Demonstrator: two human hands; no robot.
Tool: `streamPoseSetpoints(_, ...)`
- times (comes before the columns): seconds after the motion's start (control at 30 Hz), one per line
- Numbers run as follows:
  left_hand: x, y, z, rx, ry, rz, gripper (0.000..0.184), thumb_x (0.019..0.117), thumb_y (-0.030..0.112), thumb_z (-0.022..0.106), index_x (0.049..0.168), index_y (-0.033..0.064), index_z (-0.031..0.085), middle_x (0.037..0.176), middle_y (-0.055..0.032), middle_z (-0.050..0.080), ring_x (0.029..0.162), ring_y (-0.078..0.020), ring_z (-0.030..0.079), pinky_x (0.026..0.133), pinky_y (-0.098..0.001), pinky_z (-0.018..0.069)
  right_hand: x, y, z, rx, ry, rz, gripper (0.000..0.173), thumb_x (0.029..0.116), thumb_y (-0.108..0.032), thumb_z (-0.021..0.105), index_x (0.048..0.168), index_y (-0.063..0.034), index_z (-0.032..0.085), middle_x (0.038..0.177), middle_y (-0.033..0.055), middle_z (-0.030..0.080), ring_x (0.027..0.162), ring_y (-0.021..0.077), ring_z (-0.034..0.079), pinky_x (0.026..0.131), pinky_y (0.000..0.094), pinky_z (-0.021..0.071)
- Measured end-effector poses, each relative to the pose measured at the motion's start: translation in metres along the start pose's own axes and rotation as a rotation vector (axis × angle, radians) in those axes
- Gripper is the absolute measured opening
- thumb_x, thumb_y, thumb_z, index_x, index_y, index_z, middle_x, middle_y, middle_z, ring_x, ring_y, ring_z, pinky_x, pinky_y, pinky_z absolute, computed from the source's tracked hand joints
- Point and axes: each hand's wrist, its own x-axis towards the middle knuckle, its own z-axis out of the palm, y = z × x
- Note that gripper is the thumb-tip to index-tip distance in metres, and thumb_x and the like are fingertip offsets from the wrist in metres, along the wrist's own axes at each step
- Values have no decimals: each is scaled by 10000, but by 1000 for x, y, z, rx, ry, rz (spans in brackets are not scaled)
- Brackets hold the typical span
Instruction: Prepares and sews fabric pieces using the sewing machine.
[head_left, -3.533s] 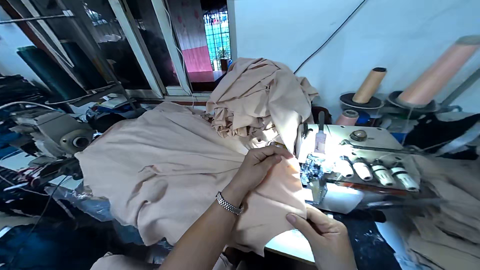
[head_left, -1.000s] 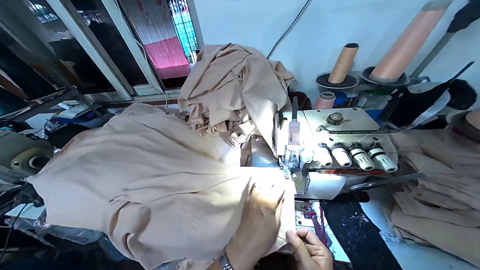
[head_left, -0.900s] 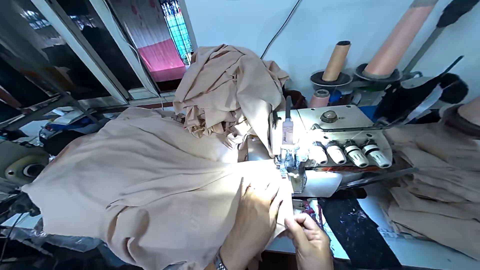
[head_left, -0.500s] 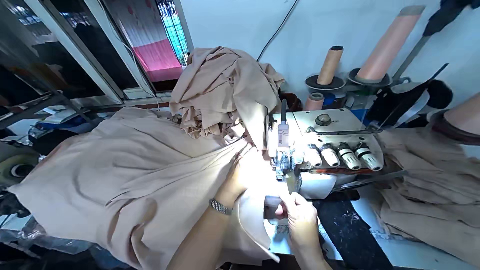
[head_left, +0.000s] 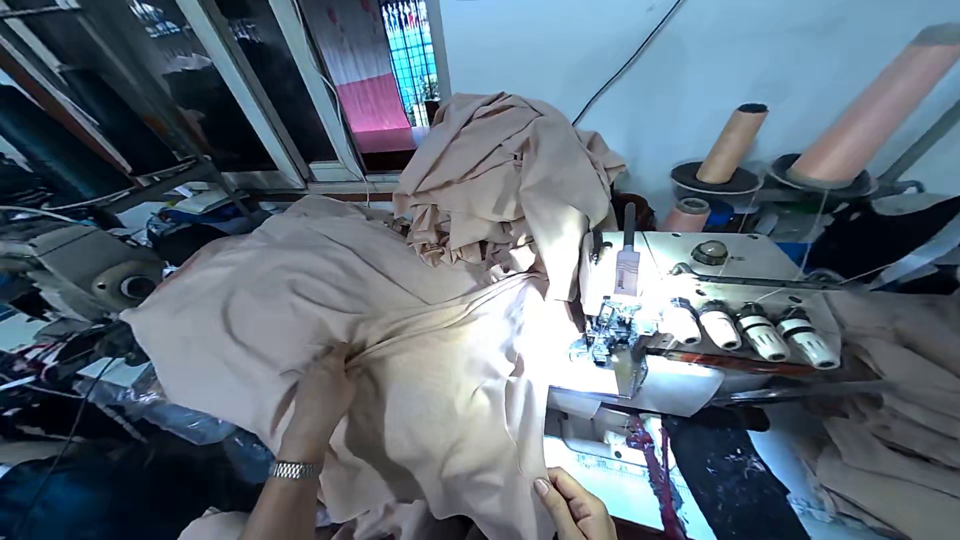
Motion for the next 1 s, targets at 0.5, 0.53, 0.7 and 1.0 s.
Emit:
streamPoseSetpoints(0.5,-51,85,20,-277,4,819,268,939,292,713,1096,77,744,1206,-135,680,1217,-326,600,1070,-540,455,-5,3,1,33,132,89,79,928,-11,624,929,-13,703,734,-21,701,625,10,646,598,183,553)
streamPoseSetpoints(0.53,-67,96,34,-277,-70,980,317,930,398,707,1103,136,753,1179,-77,696,1217,-279,599,1092,-523,430,-5,4,1,49,144,75,70,923,-8,633,921,-15,703,738,-23,701,631,8,644,605,178,550)
streamPoseSetpoints(0.7,-103,113,55,-315,-352,1209,219,1043,293,577,1036,102,685,1044,-87,674,1144,-271,620,1171,-506,343,-5,4,1,23,155,9,78,928,-35,629,911,-25,705,754,-26,694,661,1,628,631,164,527)
streamPoseSetpoints(1.0,-90,102,24,-969,-463,882,170,1013,125,617,1012,4,737,943,-72,685,911,-94,630,843,-242,518,17,-25,10,169,139,-161,160,861,38,644,986,5,739,851,23,746,743,58,699,693,207,599)
